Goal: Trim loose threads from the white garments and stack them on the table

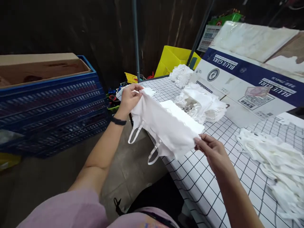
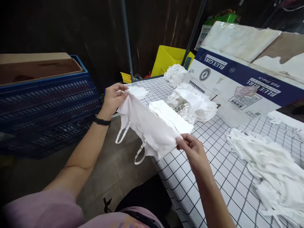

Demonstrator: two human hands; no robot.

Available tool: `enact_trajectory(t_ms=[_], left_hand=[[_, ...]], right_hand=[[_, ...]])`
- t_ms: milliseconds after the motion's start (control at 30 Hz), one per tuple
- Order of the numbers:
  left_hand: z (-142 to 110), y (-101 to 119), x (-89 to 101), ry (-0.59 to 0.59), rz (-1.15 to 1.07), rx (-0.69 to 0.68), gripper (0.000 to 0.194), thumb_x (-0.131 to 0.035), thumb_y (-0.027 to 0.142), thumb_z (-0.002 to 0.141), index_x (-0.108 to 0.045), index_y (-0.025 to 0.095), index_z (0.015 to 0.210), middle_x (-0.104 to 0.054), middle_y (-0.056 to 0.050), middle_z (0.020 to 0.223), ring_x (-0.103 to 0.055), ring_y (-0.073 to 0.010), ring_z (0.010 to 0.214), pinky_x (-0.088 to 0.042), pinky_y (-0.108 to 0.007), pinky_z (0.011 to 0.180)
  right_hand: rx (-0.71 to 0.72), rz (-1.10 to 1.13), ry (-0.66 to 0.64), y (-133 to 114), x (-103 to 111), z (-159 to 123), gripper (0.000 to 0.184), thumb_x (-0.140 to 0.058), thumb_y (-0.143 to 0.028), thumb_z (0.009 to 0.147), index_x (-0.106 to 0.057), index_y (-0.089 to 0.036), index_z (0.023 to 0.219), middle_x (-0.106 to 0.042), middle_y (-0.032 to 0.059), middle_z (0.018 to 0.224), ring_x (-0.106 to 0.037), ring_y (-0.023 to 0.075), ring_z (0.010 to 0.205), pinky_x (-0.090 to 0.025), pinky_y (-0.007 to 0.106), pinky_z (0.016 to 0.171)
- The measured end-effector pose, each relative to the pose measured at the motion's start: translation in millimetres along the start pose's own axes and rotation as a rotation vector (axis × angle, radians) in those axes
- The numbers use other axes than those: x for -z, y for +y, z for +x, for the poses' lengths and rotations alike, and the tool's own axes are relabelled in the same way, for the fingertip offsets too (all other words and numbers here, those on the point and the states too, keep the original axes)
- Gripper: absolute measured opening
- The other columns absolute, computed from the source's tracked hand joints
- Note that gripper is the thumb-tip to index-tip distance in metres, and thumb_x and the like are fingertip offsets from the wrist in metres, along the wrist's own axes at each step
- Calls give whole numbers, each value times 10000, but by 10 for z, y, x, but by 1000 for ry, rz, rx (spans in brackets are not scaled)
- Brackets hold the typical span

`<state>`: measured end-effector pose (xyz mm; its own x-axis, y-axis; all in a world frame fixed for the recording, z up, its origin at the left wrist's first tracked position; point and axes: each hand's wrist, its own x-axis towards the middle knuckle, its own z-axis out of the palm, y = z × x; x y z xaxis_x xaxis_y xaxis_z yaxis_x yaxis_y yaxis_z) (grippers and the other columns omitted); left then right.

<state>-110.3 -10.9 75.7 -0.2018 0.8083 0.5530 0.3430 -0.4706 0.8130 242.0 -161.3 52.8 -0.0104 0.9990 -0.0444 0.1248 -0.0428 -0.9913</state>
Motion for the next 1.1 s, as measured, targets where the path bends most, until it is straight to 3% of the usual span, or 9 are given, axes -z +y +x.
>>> enact_trajectory(t_ms=[167, 233, 333, 500, 667, 1100], left_hand=[[550, -320, -1041, -208, 179, 94, 199, -615, 50, 685, -693, 173, 820, -678, -20, 829, -576, -139, 697, -472, -261, 688], [637, -435, -1327, -271, 237, 90, 199, -616, 37, 637, -691, 176, 757, -663, -24, 774, -567, -162, 709, -477, -292, 730], [711, -570, -1591, -331, 282, 75, 228, -606, 21, 566, -683, 182, 706, -648, -34, 745, -573, -195, 758, -480, -329, 787], [788, -747, -1861, -424, 370, 78, 299, -580, 20, 506, -682, 189, 730, -609, -33, 715, -580, -223, 794, -476, -360, 826], [767, -867, -2048, -481, 458, 91, 293, -581, 21, 497, -663, 186, 725, -605, -29, 723, -578, -223, 804, -469, -353, 828], [784, -935, -2176, -542, 647, 26, 343, -599, 35, 699, -674, 230, 971, -725, -30, 912, -650, -242, 962, -447, -353, 882]], right_hand=[[-179, 185, 153, 330, 191, 506, 393, -940, -452, 603, -733, -175, 790, -690, 43, 744, -638, 150, 679, -531, 243, 611], [-219, 203, 207, 413, 241, 603, 374, -933, -421, 600, -746, -165, 798, -708, 58, 761, -661, 156, 693, -519, 231, 585], [-226, 206, 246, 455, 326, 690, 323, -899, -392, 638, -756, -159, 809, -720, 65, 776, -672, 152, 693, -494, 213, 554], [-202, 63, 348, 542, 485, 901, 272, -791, -378, 706, -758, -157, 861, -714, 53, 706, -663, 145, 658, -460, 208, 529], [-191, -104, 425, 774, 585, 1096, 210, -738, -366, 687, -729, -160, 725, -663, 34, 561, -541, 133, 506, -393, 244, 472], [-229, -282, 472, 923, 608, 1210, 226, -639, -385, 756, -720, -174, 748, -703, 49, 579, -553, 169, 514, -443, 306, 598]])
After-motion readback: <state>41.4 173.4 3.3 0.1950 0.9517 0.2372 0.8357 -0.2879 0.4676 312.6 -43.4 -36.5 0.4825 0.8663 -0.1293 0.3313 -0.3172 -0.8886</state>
